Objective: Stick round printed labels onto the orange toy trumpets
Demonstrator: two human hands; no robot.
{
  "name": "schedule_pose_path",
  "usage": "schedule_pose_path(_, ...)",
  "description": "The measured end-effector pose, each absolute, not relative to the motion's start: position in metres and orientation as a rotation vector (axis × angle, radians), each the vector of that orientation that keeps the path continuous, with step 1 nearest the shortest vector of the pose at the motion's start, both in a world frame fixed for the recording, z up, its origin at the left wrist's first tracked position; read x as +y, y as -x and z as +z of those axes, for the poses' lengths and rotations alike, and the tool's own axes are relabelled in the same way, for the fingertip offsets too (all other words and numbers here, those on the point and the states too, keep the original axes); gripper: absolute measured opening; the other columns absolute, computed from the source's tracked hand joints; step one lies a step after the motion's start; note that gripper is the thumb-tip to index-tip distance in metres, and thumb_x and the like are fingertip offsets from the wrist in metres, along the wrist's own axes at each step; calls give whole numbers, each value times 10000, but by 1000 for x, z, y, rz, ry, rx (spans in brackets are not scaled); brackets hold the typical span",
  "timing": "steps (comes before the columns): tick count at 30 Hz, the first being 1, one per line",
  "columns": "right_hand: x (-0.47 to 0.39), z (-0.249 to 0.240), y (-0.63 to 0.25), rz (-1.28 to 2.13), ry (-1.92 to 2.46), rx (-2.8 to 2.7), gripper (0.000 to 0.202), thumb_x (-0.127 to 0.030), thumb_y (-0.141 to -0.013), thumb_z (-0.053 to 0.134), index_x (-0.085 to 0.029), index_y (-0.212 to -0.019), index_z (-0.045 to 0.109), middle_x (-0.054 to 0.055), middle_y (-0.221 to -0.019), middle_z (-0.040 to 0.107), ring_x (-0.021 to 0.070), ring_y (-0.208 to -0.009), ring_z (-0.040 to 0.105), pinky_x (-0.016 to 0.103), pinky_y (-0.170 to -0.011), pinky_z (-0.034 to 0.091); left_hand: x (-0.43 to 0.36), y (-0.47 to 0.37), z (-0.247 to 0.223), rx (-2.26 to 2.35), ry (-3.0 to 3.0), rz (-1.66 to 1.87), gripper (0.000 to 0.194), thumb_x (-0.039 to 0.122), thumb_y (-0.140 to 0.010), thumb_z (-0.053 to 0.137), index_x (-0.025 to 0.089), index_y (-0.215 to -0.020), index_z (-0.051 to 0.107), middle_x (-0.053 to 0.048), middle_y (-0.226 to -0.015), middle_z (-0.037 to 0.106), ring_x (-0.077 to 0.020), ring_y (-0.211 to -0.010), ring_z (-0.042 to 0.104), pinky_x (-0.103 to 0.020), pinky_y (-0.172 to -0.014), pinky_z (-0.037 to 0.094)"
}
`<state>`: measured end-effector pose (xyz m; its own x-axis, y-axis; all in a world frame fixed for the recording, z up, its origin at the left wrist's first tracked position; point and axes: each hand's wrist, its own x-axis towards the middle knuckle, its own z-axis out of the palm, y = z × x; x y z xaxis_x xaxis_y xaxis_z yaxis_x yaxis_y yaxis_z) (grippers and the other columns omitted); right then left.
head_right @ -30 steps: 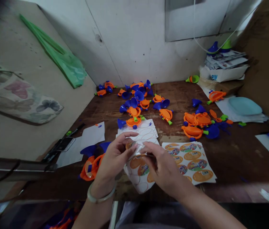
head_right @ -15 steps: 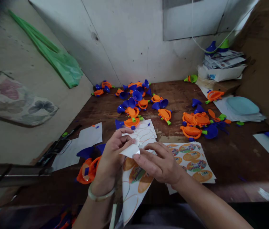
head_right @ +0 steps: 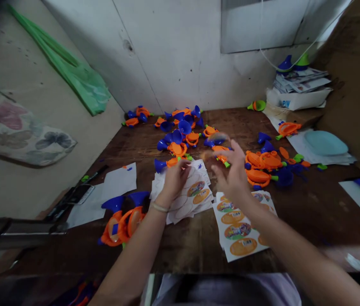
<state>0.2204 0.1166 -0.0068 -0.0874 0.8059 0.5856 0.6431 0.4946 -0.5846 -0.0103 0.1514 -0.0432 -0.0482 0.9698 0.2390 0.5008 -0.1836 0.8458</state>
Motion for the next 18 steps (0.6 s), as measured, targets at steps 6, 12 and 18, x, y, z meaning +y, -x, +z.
schedule_pose_path(6,233,-56,-229,388,1441,-2044,1120,-128,-799,786,-81,-1737,175,330,-1772,300,469,-1671,314,716,-1295,358,138,-11,-65,1548,-1770,1203,187,50,-862,686,227,-904,728,-148,-1257,783,-349,-1318,636,-616,-1233,429)
schedule_pose_path(12,238,-65,-235,464,1383,-2037,1209,-65,-801,686,-258,-1800,32,245,-1825,233,454,-1600,455,682,-1233,476,95,-4,-75,1410,-1625,1289,145,200,-879,746,242,-1004,807,-132,-1202,813,-349,-1224,711,-610,-1142,546)
schedule_pose_path(18,153,-11,-250,792,1060,-1967,1349,-207,-943,710,-464,-1640,-417,218,-1844,167,236,-1045,806,454,-845,734,70,-5,-64,1193,-1353,1311,552,570,-987,730,227,-1419,719,-178,-1431,762,-329,-1209,786,-498,-1001,665)
